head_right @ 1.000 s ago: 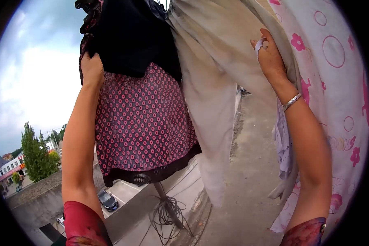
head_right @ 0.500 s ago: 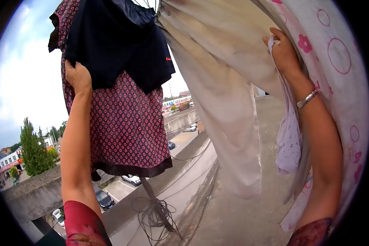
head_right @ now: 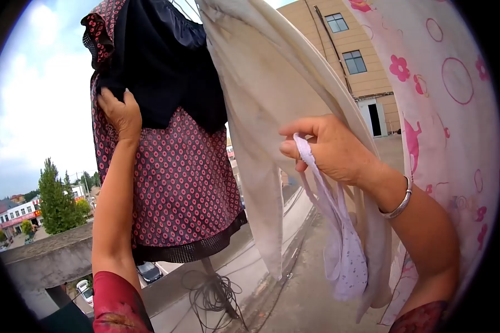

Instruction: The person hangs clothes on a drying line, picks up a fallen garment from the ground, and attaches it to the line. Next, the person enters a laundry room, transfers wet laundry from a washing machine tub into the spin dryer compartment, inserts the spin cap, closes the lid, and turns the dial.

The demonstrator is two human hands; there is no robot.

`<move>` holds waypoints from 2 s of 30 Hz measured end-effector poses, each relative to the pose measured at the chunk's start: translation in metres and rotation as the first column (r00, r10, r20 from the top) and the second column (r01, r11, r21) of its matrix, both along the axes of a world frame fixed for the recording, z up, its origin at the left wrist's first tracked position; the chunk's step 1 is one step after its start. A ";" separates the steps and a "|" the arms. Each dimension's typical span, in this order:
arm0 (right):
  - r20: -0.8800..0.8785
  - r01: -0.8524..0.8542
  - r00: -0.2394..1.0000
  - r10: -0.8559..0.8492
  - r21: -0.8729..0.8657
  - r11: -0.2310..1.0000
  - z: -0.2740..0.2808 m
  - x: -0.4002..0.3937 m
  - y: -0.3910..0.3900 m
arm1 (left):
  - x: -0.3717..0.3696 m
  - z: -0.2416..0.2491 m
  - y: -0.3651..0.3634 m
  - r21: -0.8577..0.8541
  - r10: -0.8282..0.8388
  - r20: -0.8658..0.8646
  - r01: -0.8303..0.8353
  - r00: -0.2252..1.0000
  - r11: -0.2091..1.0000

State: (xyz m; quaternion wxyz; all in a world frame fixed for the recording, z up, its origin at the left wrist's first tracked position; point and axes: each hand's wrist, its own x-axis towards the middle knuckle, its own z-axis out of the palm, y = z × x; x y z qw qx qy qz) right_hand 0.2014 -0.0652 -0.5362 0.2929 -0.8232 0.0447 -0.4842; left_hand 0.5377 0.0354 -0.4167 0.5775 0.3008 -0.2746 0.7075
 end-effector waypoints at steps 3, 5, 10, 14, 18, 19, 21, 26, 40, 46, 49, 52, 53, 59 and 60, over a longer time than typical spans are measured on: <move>-0.428 -0.414 0.774 0.466 0.214 0.885 -0.016 0.008 0.026 | -0.017 -0.012 -0.003 -0.004 0.339 0.228 -0.348 0.913 0.938; -0.484 -0.519 0.630 0.608 0.320 0.793 -0.029 0.012 0.028 | -0.024 -0.014 0.003 0.074 0.384 0.266 -0.416 0.884 0.906; -0.411 -0.640 0.546 0.730 0.358 0.680 -0.037 0.004 -0.007 | -0.049 0.001 0.036 0.846 0.604 -0.162 -0.206 0.780 0.493; -0.042 -0.821 0.466 0.884 0.353 0.449 -0.031 0.003 -0.033 | -0.120 -0.007 0.073 0.665 -0.661 -0.237 0.615 0.712 0.424; 0.050 -0.772 0.607 0.793 0.273 0.574 -0.015 0.015 -0.025 | -0.228 -0.049 0.053 0.902 -0.559 0.203 0.068 0.804 0.426; 0.115 -0.806 0.575 0.810 0.250 0.537 -0.010 0.016 -0.023 | -0.235 -0.048 0.032 0.891 -0.427 0.320 -0.117 0.846 0.438; 0.196 -0.852 0.524 0.829 0.105 0.513 0.003 0.020 -0.033 | -0.227 -0.048 -0.003 0.953 -0.348 0.230 -0.138 0.909 0.270; 0.215 -0.834 0.545 0.810 0.042 0.550 0.023 0.005 -0.048 | -0.224 -0.050 -0.026 0.747 -0.404 -0.649 0.438 0.644 -0.500; -0.120 -0.146 0.988 0.098 -0.505 0.851 0.015 -0.025 -0.117 | -0.178 0.015 -0.001 0.903 0.037 -0.169 0.139 0.985 0.406; -0.068 0.075 0.989 -0.128 -0.510 0.857 0.006 -0.026 -0.132 | -0.178 0.099 0.034 0.410 0.108 0.086 -0.134 0.990 0.902; 0.020 0.145 0.988 -0.154 -0.469 0.871 0.002 -0.015 -0.137 | -0.154 0.141 0.049 0.295 0.346 0.011 -0.334 0.938 0.895; -0.030 0.062 0.995 -0.093 -0.539 0.840 0.000 -0.004 -0.152 | -0.132 0.167 0.047 0.408 0.484 -0.225 -0.369 0.846 0.835; -0.034 0.058 0.995 -0.091 -0.544 0.837 -0.001 0.000 -0.158 | -0.123 0.170 0.040 0.423 0.452 -0.261 -0.320 0.853 0.848; 0.155 -0.107 0.983 0.099 0.043 0.993 0.012 0.013 -0.164 | -0.094 0.161 0.011 0.438 0.343 -0.108 -0.264 0.933 0.859; 0.159 -0.108 0.982 0.101 0.038 0.993 0.021 0.020 -0.165 | -0.099 0.150 -0.001 0.447 0.343 -0.123 -0.257 0.931 0.857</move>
